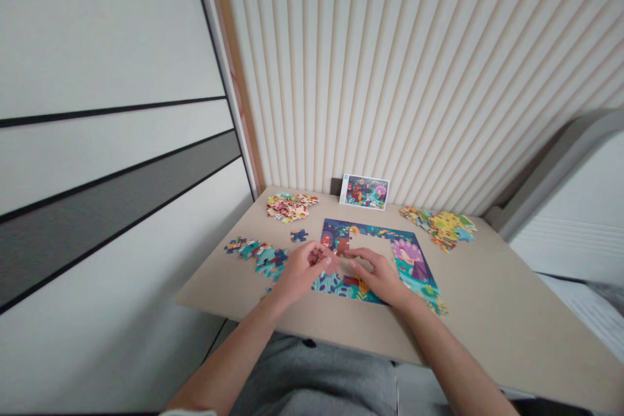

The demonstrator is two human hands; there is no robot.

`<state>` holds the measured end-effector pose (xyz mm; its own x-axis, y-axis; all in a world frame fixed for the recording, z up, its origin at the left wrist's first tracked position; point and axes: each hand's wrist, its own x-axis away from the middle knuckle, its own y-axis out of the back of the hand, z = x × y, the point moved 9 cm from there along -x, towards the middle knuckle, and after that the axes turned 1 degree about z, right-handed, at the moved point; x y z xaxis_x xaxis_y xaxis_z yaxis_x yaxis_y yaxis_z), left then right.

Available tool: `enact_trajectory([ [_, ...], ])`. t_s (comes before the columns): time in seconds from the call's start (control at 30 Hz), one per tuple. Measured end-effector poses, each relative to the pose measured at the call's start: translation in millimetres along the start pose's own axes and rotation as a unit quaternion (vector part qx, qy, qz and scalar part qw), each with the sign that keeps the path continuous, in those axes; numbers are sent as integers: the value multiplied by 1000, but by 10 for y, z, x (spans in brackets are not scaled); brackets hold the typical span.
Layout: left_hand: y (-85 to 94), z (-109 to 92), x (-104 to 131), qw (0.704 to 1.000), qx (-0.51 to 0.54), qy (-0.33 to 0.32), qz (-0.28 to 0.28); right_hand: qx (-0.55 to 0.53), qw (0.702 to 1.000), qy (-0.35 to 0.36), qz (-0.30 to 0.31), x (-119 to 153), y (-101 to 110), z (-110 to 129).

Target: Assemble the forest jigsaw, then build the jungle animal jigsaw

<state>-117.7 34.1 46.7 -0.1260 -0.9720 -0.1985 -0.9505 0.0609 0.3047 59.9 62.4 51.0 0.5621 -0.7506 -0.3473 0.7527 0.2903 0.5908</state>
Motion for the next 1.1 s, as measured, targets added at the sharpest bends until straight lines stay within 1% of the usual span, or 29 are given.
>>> enact_trajectory([
  [0.07, -176, 32, 29, 998, 64, 5, 1, -53, 998, -29, 13, 2, -97, 28],
  [0.1, -246, 45, 39, 997, 78, 2, 0, -71, 996, -41, 18, 2, -137, 25],
  [0.17, -329, 68, 61, 997, 73, -11, -12, -100, 993, -63, 20, 0, -186, -29],
  [0.2, -324, 76, 80, 998, 49, -20, -31, -112, 991, -74, 13, -4, -185, -79],
  [0.27, -252, 60, 144, 995, -38, -46, -83, -127, 987, -97, -9, -11, -151, -203],
  [0.33, -194, 7, 236, 978, -155, -78, -117, -117, 986, -116, -32, -17, -96, -320],
  [0.37, -191, -19, 281, 966, -211, -93, -121, -104, 986, -122, -38, -20, -76, -365],
  [0.43, -225, -33, 349, 943, -295, -110, -105, -81, 988, -129, -39, -24, -64, -430],
  [0.5, -255, -18, 390, 927, -344, -114, -95, -65, 989, -129, -32, -27, -88, -476],
  [0.63, -322, 15, 399, 908, -393, -117, -82, -48, 991, -123, -21, -32, -160, -540],
  [0.73, -369, 16, 386, 898, -419, -114, -68, -18, 992, -126, -9, -42, -203, -544],
  [0.9, -412, -22, 398, 888, -444, -112, -44, 94, 988, -126, -5, -63, -217, -431],
  [1.0, -446, -32, 400, 882, -456, -116, -24, 147, 983, -106, -8, -71, -215, -319],
  [1.1, -455, -38, 390, 877, -466, -114, -20, 193, 978, -82, -7, -65, -207, -233],
])
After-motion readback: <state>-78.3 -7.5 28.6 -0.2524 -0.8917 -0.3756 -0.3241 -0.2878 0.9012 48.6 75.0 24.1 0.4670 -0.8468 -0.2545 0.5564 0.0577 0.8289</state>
